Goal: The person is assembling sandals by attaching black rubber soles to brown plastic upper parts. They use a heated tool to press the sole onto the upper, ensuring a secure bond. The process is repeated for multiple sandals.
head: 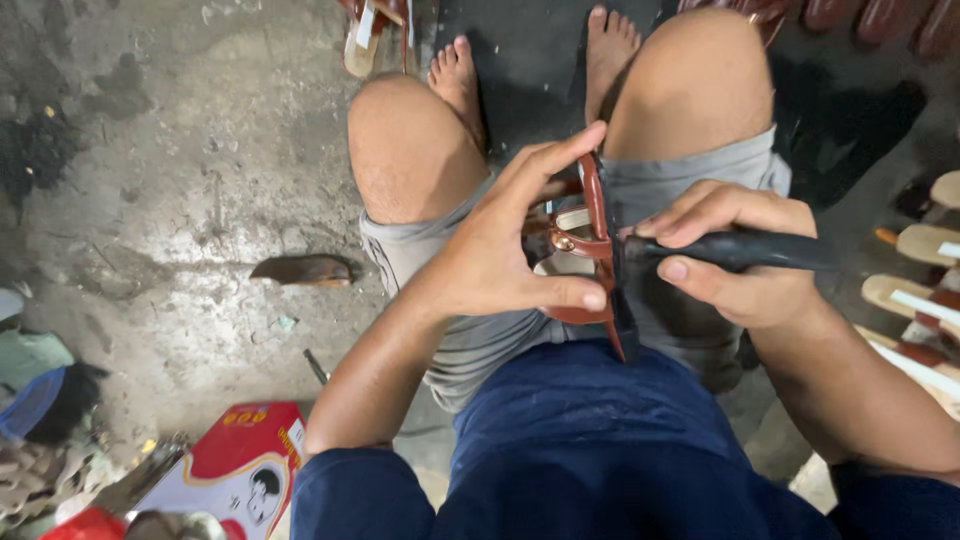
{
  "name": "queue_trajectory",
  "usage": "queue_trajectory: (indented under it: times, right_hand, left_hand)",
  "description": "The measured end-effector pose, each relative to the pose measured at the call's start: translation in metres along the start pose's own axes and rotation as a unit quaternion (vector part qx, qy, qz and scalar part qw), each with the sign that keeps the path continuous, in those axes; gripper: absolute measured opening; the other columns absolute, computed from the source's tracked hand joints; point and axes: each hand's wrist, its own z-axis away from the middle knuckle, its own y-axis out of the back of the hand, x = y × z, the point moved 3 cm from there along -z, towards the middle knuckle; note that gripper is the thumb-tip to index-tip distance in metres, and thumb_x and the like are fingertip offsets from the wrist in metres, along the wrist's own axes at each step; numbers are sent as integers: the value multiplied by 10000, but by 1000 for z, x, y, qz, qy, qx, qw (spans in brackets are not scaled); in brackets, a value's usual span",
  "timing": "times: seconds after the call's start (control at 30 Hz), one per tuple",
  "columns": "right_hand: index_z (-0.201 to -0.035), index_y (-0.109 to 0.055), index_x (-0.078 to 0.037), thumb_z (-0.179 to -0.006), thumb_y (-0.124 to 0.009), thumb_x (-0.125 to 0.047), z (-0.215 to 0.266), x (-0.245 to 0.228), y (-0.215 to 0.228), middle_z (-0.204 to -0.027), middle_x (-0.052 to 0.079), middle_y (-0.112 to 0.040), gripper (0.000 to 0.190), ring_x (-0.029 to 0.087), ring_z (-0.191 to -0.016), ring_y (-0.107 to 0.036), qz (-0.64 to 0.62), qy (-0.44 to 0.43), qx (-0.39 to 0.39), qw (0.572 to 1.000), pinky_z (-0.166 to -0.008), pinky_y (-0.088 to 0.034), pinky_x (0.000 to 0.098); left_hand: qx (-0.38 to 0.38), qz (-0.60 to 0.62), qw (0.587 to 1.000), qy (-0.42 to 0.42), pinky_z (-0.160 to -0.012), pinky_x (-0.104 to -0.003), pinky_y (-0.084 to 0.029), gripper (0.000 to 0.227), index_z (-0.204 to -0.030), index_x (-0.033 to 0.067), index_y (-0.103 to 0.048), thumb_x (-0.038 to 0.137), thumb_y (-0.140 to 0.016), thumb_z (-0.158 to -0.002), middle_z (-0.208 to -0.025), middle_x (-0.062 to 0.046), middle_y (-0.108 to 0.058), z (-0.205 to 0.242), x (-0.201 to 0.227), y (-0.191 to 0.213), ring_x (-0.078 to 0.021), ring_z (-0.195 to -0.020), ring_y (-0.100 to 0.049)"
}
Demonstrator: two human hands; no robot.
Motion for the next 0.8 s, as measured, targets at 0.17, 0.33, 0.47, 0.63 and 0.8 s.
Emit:
queue_trajectory:
  times: [0.17, 0.33, 0.47, 0.63, 0.8]
  right_hand:
    - [-999, -669, 2, -872, -774, -27, 25, 7, 4, -980, 164, -720, 167, 216, -935, -758, 13, -1, 3, 1000, -892, -629, 289]
    - [-958, -689, 2, -824, -810, -56, 1, -24, 2, -968, 153, -739, 190, 223, -891, -785, 71, 15, -62, 995, -806, -645, 286]
    - [-941, -743, -21, -776, -824, -88, -24, -54, 11, -936, 121, -780, 195, 182, -866, -814, 123, -43, -193, 973, -719, -653, 259]
    - [-950, -708, -18, -792, -807, -78, -36, -66, 7, -935, 130, -747, 196, 242, -947, -787, 139, 70, -216, 964, -842, -648, 325]
    - [-950, -688, -17, -797, -811, -79, -27, -53, 5, -951, 153, -734, 205, 244, -934, -780, 130, 75, -119, 981, -819, -648, 312]
  left_hand:
    - [21, 30, 999, 34, -1121, -312, -549, 649, -1538, 160, -480, 258, -849, -1013, -1477, -62, -495, 13, -8, -9, -171, -1313, -561]
    - [26, -6, 1000, -9, -1065, -266, -539, 642, -1472, 183, -542, 324, -895, -954, -1420, -29, -517, 10, -7, -19, -150, -1255, -580]
    - [17, -38, 999, -15, -1078, -269, -545, 634, -1436, 192, -571, 338, -908, -920, -1412, -34, -505, 11, -4, -25, -156, -1283, -578]
    - [4, 0, 1000, 0, -1136, -288, -548, 564, -1440, 156, -571, 280, -865, -975, -1442, -51, -499, 6, 8, -16, -162, -1337, -582]
    - [15, 103, 994, 13, -1123, -290, -567, 401, -1395, 102, -615, 188, -805, -1052, -1480, -61, -471, 6, 5, -16, -140, -1277, -576]
